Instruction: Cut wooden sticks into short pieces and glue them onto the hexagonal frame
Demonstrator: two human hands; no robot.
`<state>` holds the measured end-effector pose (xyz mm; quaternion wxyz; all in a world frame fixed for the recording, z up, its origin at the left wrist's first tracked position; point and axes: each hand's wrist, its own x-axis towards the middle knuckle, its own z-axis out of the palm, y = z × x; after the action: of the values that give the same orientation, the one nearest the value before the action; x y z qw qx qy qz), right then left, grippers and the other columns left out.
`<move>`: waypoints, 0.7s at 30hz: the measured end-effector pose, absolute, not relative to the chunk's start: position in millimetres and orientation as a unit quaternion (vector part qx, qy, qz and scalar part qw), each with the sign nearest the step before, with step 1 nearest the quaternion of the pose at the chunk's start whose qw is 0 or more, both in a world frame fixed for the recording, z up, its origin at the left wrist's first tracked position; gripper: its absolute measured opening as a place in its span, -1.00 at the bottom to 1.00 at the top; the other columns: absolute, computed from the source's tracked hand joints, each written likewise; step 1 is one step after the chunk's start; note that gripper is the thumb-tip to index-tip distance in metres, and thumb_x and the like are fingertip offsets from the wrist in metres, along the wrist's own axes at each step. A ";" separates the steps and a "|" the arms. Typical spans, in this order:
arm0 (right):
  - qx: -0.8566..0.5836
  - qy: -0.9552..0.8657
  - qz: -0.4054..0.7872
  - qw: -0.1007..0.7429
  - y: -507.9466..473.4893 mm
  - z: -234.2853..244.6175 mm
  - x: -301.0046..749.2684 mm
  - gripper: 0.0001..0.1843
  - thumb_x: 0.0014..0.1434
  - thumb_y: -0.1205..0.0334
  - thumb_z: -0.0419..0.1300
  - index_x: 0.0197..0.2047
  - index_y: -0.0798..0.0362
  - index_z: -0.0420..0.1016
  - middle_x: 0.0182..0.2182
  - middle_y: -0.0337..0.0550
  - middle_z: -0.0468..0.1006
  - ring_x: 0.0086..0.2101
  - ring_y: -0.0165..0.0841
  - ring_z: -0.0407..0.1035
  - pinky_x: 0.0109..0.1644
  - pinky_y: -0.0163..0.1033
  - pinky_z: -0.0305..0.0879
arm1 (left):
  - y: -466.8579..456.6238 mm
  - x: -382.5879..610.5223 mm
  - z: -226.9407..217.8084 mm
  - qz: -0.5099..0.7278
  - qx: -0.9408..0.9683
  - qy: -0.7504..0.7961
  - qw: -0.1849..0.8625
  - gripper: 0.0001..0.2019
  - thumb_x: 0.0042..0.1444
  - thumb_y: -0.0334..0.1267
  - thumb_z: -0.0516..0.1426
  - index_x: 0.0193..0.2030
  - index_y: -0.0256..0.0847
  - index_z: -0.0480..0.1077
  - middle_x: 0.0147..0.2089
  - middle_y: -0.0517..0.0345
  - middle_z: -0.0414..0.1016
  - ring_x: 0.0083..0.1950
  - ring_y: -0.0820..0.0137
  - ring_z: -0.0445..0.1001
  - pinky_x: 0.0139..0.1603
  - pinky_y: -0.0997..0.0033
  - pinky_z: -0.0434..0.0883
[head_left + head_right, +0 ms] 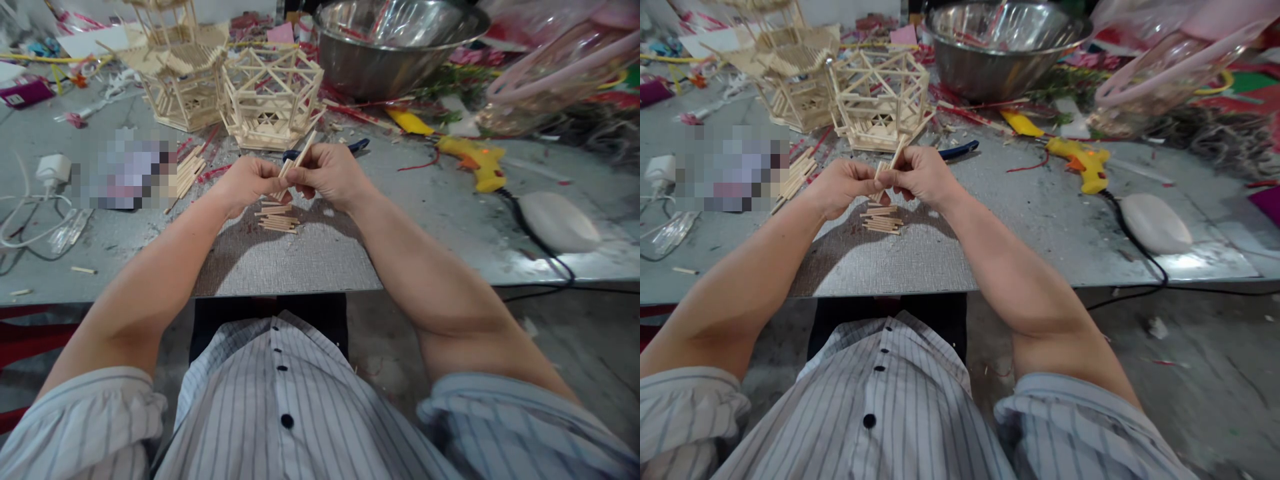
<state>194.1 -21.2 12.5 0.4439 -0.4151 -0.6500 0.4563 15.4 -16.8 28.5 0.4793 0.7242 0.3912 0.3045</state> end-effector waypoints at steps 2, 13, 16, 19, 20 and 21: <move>-0.410 -0.651 0.449 0.454 -22.3 13.5 192.5 -0.61 0.05 -0.02 0.46 -0.47 0.04 0.41 -0.62 -0.33 0.44 -0.68 -0.56 0.16 -0.65 -0.36 0.11 | -15.7 14.7 27.8 0.305 0.735 0.387 0.466 -0.73 0.13 -0.17 0.31 -0.52 -0.24 0.49 -0.50 0.15 0.55 -0.33 0.38 0.58 -0.21 0.37 0.48; -0.408 -0.669 0.401 0.475 -28.0 14.8 188.3 -0.63 0.06 -0.03 0.44 -0.48 0.01 0.42 -0.59 -0.28 0.48 -0.61 -0.50 0.25 -0.60 -0.35 0.18 | -9.5 10.9 20.3 0.309 0.771 0.366 0.420 -0.85 0.07 -0.28 0.27 -0.48 -0.24 0.56 -0.49 0.17 0.56 -0.41 0.44 0.47 -0.29 0.41 0.42; -0.413 -0.676 0.379 0.478 -25.3 10.0 189.1 -0.61 0.00 -0.05 0.46 -0.48 0.01 0.41 -0.60 -0.29 0.45 -0.58 -0.47 0.28 -0.56 -0.33 0.23 | -8.3 10.7 20.7 0.297 0.785 0.362 0.406 -0.90 0.03 -0.33 0.29 -0.48 -0.24 0.55 -0.50 0.18 0.55 -0.42 0.46 0.45 -0.29 0.44 0.41; -0.414 -0.689 0.363 0.472 -23.5 6.9 189.4 -0.61 -0.02 -0.04 0.47 -0.46 0.00 0.41 -0.57 -0.28 0.44 -0.51 -0.43 0.34 -0.48 -0.30 0.32 | -7.1 10.9 19.6 0.292 0.795 0.368 0.383 -0.93 -0.01 -0.39 0.29 -0.48 -0.25 0.53 -0.53 0.21 0.51 -0.43 0.48 0.41 -0.30 0.47 0.38; -0.414 -0.693 0.359 0.468 -23.2 6.4 189.3 -0.62 -0.01 -0.05 0.47 -0.45 -0.01 0.41 -0.56 -0.28 0.44 -0.49 -0.42 0.35 -0.45 -0.29 0.34 | -6.5 11.1 18.4 0.296 0.796 0.371 0.375 -0.92 -0.01 -0.40 0.28 -0.49 -0.25 0.52 -0.54 0.22 0.48 -0.44 0.48 0.39 -0.31 0.47 0.37; -0.413 -0.697 0.355 0.466 -22.9 6.0 189.2 -0.62 0.00 -0.05 0.46 -0.43 -0.01 0.41 -0.55 -0.27 0.44 -0.48 -0.41 0.36 -0.44 -0.28 0.35 | -5.6 11.2 16.8 0.300 0.796 0.373 0.371 -0.91 0.00 -0.40 0.28 -0.50 -0.25 0.51 -0.55 0.23 0.46 -0.44 0.49 0.38 -0.32 0.47 0.36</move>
<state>189.2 -22.9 6.0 0.4663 -0.4134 -0.6967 0.3554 11.2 -5.6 16.8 0.3709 0.7957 0.3729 0.3004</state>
